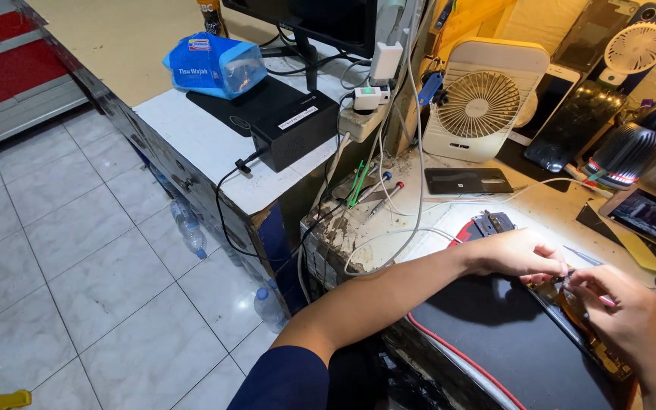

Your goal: Connecting internal ribbon cables and assembling a mobile phone for testing and repair.

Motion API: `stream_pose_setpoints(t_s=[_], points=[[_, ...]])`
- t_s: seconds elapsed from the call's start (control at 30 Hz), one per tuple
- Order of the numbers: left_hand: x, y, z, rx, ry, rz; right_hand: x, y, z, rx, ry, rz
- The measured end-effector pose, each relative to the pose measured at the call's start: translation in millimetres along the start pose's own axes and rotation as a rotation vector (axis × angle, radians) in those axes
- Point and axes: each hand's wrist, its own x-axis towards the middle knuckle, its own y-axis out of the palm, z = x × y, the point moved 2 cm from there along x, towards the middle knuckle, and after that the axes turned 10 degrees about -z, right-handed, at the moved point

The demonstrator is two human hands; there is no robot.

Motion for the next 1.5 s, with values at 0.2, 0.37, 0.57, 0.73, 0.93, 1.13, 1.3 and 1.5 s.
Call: stream_pose_setpoints(t_s=[0.2, 0.37, 0.57, 0.73, 0.93, 1.13, 1.3, 1.5], points=[[-7.4, -4.3, -12.3, 0.075, 0.020, -0.071, -0.4, -5.8, 14.7, 0.079, 0.018, 0.018], [2.0, -8.7, -2.9, 0.085, -0.034, -0.109, -3.1, -9.7, 34.5, 0.139, 0.052, 0.019], [7.7, -11.2, 5.0, 0.126, -0.048, -0.125, -4.4, -6.9, 39.8, 0.182, 0.110, 0.019], [5.9, -12.7, 10.2, 0.153, 0.085, -0.093, -0.9, 5.8, 18.2, 0.110, 0.105, -0.020], [25.7, -20.3, 33.5, 0.219, -0.128, -0.197, -0.4, -13.7, 37.2, 0.130, -0.087, -0.092], [15.5, -30.6, 15.8, 0.366, -0.222, -0.247, 4.3, -26.2, 50.7, 0.223, -0.059, -0.002], [7.4, -27.5, 7.4, 0.442, -0.193, -0.251, 0.8, -21.6, 44.7, 0.167, -0.011, 0.073], [4.3, -22.9, 1.3, 0.468, -0.185, -0.209, -0.3, -15.6, 36.0, 0.080, -0.025, 0.085]])
